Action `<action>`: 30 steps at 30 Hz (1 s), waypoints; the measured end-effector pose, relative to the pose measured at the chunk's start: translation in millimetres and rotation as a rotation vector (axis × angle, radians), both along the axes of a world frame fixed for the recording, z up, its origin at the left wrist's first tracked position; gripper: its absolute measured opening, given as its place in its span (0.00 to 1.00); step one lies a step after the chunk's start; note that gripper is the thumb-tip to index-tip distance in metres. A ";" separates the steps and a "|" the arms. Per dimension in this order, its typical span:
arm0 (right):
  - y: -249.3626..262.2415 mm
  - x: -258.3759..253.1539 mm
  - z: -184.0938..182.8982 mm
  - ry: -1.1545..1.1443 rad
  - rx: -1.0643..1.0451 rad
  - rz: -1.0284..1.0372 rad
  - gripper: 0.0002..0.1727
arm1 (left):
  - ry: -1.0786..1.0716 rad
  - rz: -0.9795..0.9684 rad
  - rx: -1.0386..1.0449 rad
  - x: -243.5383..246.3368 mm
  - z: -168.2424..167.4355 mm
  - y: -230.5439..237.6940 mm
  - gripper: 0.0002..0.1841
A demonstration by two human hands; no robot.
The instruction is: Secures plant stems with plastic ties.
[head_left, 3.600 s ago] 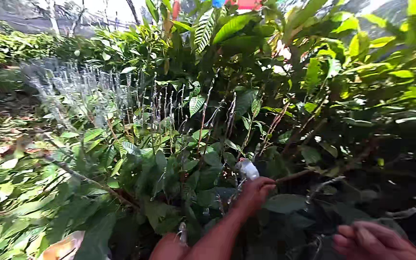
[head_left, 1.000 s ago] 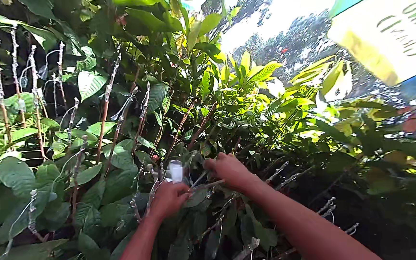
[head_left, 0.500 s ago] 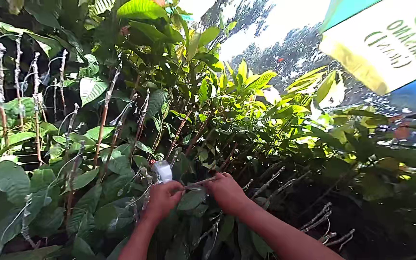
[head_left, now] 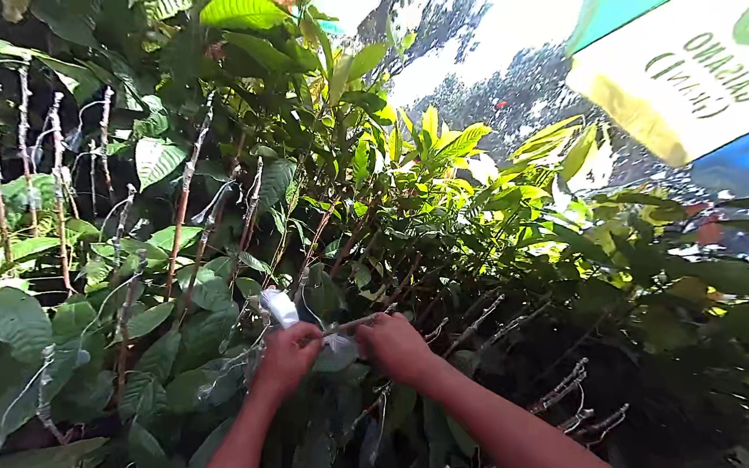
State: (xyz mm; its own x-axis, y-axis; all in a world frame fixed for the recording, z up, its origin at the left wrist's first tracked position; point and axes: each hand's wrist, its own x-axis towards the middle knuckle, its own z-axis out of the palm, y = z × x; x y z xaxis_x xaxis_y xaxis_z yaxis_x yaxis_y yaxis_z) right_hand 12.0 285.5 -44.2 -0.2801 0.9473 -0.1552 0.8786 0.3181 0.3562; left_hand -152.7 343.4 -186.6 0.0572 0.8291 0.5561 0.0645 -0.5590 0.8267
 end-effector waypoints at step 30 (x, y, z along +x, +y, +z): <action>-45.4 10.2 0.1 0.295 -0.040 0.002 0.20 | 0.159 -0.047 0.132 10.2 9.2 -4.0 0.12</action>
State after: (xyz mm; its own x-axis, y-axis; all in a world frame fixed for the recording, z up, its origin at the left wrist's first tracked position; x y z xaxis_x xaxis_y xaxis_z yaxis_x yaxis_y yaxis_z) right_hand 22.2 240.1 -44.1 -0.3210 0.9413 -0.1044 0.9415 0.3291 0.0730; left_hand -142.5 339.4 -177.3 0.1898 0.7441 0.6405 0.1595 -0.6671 0.7277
